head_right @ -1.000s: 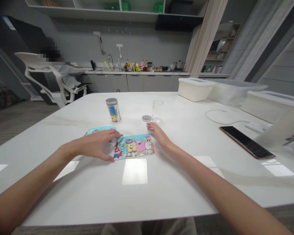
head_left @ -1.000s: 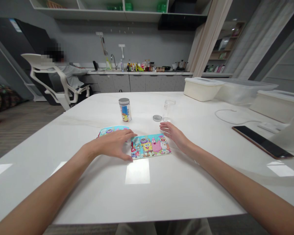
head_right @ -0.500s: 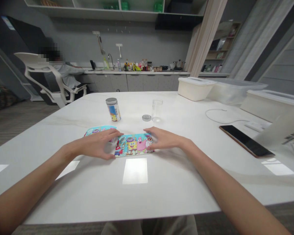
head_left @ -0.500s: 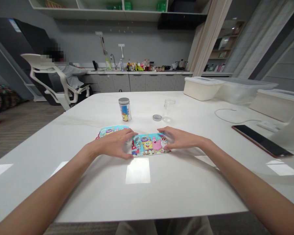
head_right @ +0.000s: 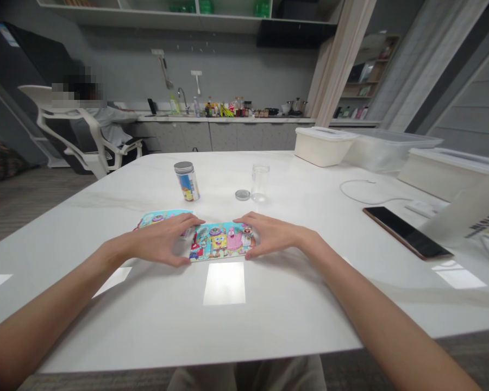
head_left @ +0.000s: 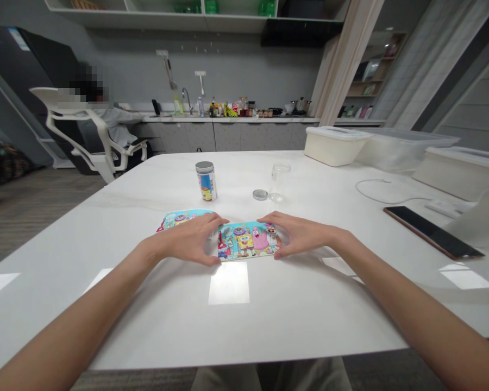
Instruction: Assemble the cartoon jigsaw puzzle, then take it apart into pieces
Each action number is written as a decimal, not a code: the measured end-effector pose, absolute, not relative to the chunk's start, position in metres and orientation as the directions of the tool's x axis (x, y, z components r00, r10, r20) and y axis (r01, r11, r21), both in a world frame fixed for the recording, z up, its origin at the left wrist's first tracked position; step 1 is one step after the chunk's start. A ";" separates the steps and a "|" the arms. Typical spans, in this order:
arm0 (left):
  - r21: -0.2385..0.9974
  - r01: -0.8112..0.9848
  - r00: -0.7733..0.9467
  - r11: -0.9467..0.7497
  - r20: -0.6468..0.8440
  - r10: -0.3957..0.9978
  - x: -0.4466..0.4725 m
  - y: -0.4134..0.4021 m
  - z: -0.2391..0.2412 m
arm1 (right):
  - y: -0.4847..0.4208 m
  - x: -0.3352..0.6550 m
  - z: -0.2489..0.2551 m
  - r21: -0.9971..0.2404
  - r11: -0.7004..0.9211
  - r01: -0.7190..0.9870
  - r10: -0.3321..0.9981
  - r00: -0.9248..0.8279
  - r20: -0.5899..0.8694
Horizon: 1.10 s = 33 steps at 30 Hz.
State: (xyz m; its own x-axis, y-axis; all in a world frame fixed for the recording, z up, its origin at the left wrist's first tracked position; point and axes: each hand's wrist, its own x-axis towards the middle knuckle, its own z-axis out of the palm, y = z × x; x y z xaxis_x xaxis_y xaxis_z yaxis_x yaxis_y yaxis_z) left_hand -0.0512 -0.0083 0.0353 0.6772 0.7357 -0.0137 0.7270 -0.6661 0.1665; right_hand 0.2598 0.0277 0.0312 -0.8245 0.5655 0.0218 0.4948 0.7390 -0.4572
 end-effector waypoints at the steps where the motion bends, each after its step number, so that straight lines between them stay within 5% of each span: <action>1: 0.168 0.726 0.678 -0.667 -0.014 0.735 -0.051 -0.008 0.035 | 0.028 0.260 0.031 -0.459 0.738 0.494 0.568 -0.823 0.027; 33: 0.198 0.707 0.680 -0.679 0.071 0.730 -0.017 -0.015 0.026 | 0.015 0.231 0.017 -0.372 0.804 0.465 0.546 -0.825 0.149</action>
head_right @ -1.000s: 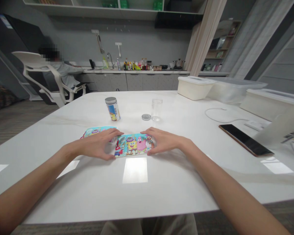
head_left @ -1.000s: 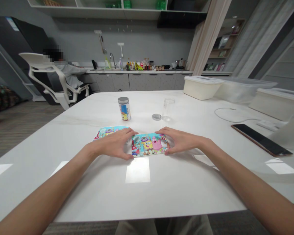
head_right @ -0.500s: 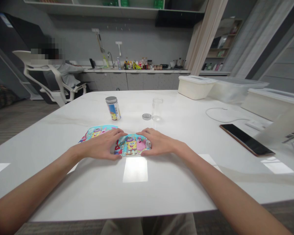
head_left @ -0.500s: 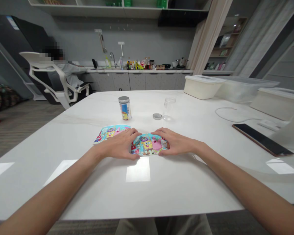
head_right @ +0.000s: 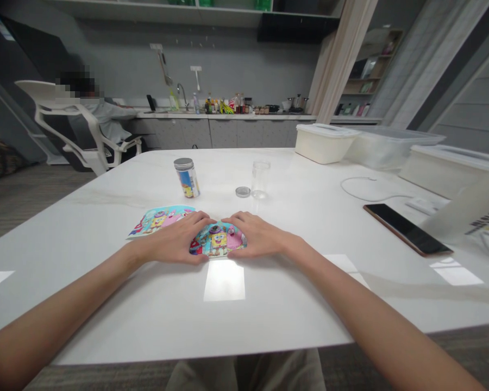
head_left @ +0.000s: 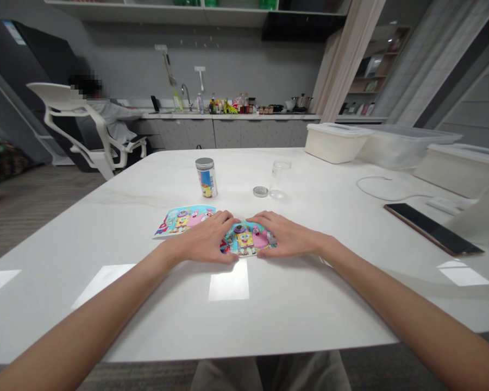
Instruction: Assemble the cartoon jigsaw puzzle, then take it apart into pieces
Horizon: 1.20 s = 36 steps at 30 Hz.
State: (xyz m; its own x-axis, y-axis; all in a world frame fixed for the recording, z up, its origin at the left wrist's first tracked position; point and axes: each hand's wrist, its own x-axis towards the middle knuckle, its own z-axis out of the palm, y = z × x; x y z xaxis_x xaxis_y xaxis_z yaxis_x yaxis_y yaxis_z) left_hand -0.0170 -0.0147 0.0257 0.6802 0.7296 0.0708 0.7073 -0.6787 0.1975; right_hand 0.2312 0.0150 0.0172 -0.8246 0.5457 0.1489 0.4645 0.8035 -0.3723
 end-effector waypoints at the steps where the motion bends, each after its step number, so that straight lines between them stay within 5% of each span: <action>1: 0.200 0.705 0.681 -0.681 0.076 0.728 -0.016 -0.015 0.025 | 0.014 0.230 0.018 -0.374 0.805 0.462 0.543 -0.826 0.149; 18: 0.240 0.663 0.684 -0.709 0.190 0.704 -0.001 -0.015 0.018 | 0.010 0.216 0.010 -0.421 0.832 0.362 0.493 -0.830 0.261; 36: 0.152 0.714 0.681 -0.684 0.076 0.728 -0.022 -0.011 0.029 | 0.015 0.236 0.020 -0.421 0.783 0.458 0.543 -0.834 0.102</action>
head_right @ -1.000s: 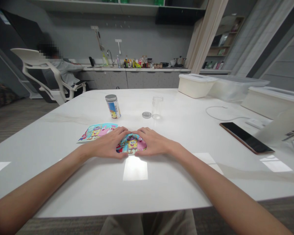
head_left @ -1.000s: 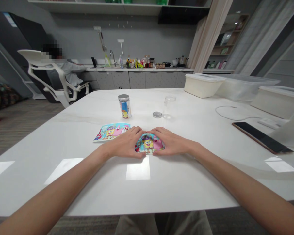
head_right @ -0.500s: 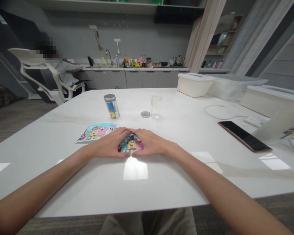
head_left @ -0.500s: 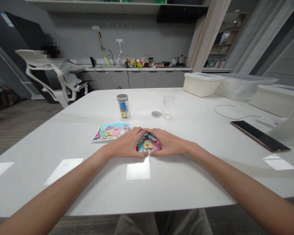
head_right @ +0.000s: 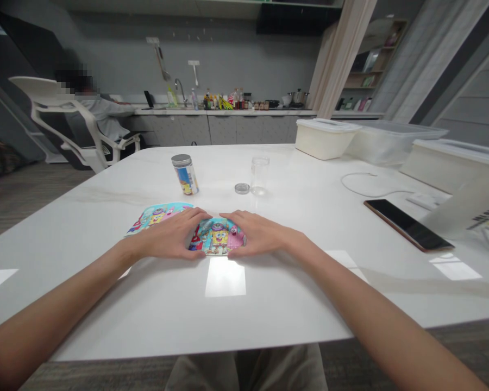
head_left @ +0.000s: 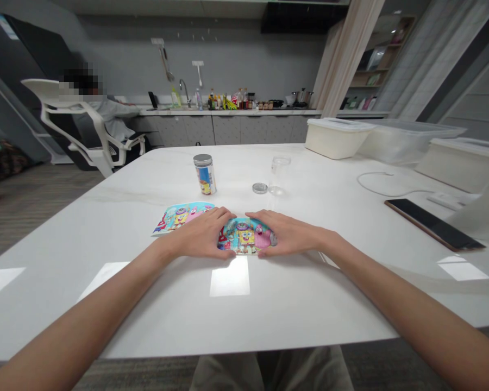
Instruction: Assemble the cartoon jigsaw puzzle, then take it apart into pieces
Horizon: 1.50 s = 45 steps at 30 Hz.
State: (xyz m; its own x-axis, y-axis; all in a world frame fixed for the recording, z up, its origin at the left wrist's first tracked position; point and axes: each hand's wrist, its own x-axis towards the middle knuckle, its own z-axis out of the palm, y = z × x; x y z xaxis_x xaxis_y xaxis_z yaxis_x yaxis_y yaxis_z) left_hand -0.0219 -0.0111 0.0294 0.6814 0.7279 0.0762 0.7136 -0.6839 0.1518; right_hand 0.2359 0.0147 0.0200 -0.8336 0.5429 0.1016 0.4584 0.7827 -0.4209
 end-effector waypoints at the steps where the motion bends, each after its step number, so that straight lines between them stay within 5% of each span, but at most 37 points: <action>1: 0.150 0.717 0.679 -0.680 0.067 0.731 -0.022 -0.011 0.031 | 0.015 0.237 0.021 -0.422 0.777 0.468 0.548 -0.832 0.087; 26: 0.196 0.700 0.677 -0.687 0.125 0.725 -0.010 -0.016 0.023 | 0.013 0.228 0.015 -0.394 0.830 0.395 0.493 -0.849 0.188; 35: 0.193 0.732 0.668 -0.653 -0.016 0.744 -0.040 -0.008 0.038 | 0.019 0.249 0.034 -0.415 0.765 0.493 0.574 -0.814 0.092; 45: 0.219 0.701 0.693 -0.679 0.012 0.720 -0.030 -0.017 0.042 | 0.016 0.243 0.026 -0.394 0.792 0.466 0.548 -0.828 0.123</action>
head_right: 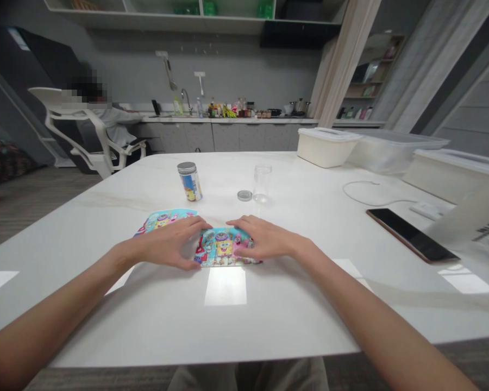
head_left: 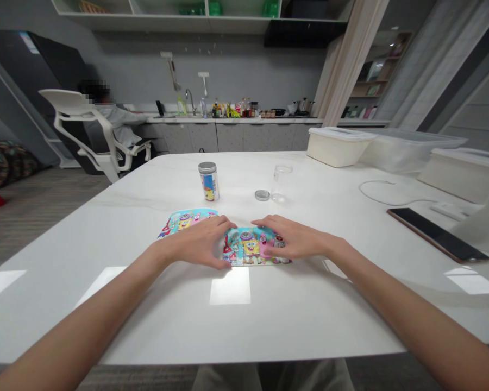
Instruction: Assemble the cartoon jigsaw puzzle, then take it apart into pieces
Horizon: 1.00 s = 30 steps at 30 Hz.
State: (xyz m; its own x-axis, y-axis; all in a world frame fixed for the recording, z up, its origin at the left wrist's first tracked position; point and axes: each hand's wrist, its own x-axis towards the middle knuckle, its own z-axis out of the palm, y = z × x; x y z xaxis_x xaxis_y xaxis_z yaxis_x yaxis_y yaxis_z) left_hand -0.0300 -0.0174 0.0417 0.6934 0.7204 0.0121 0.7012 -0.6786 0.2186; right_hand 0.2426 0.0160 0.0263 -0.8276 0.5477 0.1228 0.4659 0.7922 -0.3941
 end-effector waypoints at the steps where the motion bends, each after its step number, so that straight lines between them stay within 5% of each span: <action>1: 0.221 0.695 0.699 -0.684 0.020 0.715 -0.028 -0.019 0.041 | 0.016 0.242 0.026 -0.397 0.797 0.455 0.540 -0.831 0.131; 10: 0.162 0.706 0.685 -0.689 0.087 0.723 -0.037 -0.013 0.043 | 0.011 0.233 0.021 -0.421 0.826 0.375 0.480 -0.860 0.175; 15: 0.066 0.874 0.478 -0.481 0.062 0.876 -0.092 0.005 0.059 | 0.010 0.232 0.021 -0.447 0.816 0.367 0.479 -0.862 0.167; 20: 0.233 0.901 0.409 -0.366 -0.172 0.896 -0.127 0.015 0.054 | 0.012 0.231 0.019 -0.472 0.764 0.440 0.567 -0.807 0.166; 25: 0.328 0.868 0.402 -0.373 -0.021 0.916 -0.119 0.023 0.040 | 0.019 0.229 0.008 -0.464 0.724 0.510 0.670 -0.679 0.300; 30: 0.649 0.654 0.333 -0.388 0.214 0.918 -0.087 0.023 0.038 | 0.023 0.221 0.001 -0.575 0.623 0.530 0.773 -0.530 0.350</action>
